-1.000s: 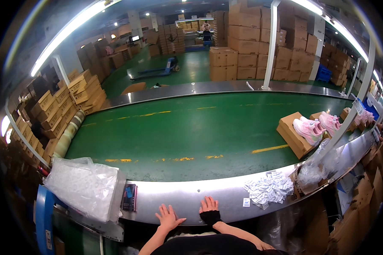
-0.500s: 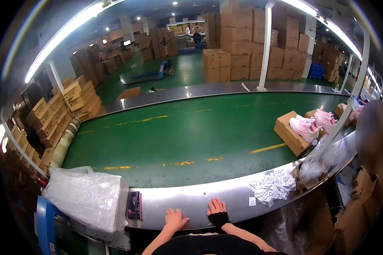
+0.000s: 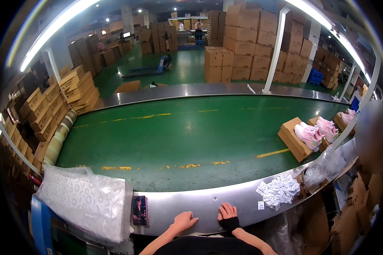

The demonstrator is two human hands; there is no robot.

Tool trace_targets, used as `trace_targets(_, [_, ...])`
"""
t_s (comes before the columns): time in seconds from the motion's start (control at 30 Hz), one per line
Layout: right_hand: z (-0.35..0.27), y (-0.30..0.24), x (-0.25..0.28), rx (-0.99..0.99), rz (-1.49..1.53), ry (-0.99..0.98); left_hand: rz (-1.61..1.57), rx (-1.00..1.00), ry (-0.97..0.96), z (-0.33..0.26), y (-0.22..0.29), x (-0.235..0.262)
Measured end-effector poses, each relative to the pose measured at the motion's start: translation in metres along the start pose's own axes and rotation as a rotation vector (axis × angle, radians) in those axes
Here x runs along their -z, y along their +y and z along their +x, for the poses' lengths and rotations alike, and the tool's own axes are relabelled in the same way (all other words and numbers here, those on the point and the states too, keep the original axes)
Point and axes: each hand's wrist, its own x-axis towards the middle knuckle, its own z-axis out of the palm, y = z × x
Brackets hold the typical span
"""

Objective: The person packs shoes into shoe boxes by hand, placing wrapping paper and shoes into each box, folding the paper around them, closing the lid, and moving the closed box onto the conveyor belt.

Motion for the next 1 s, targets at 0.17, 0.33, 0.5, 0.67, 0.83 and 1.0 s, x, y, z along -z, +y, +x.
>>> trace_targets(0.17, [-0.001, 0.005, -0.005, 0.001, -0.013, 0.007, -0.048, 0.09, 0.006, 0.011, 0.003, 0.004])
trace_targets(0.33, [0.002, 0.005, -0.009, -0.023, 0.012, -0.009, 0.082, 0.001, 0.109, 0.04, -0.047, -0.045])
trace_targets(0.5, [0.052, 0.083, 0.008, -0.148, 0.326, -0.55, 0.109, 0.118, 0.2, 0.042, -0.052, -0.063])
trace_targets(0.67, [0.103, 0.304, 0.069, -0.439, -0.171, 0.614, 0.177, 0.3, 0.259, 0.035, -0.024, -0.059])
trace_targets(0.83, [0.079, 0.498, 0.094, -1.344, -0.334, 0.493, 0.197, 0.444, 0.249, 0.038, -0.016, -0.066])
trace_targets(1.0, [0.088, 0.556, 0.106, -1.519, 0.017, 0.584, 0.194, 0.565, 0.24, 0.034, 0.018, -0.047])
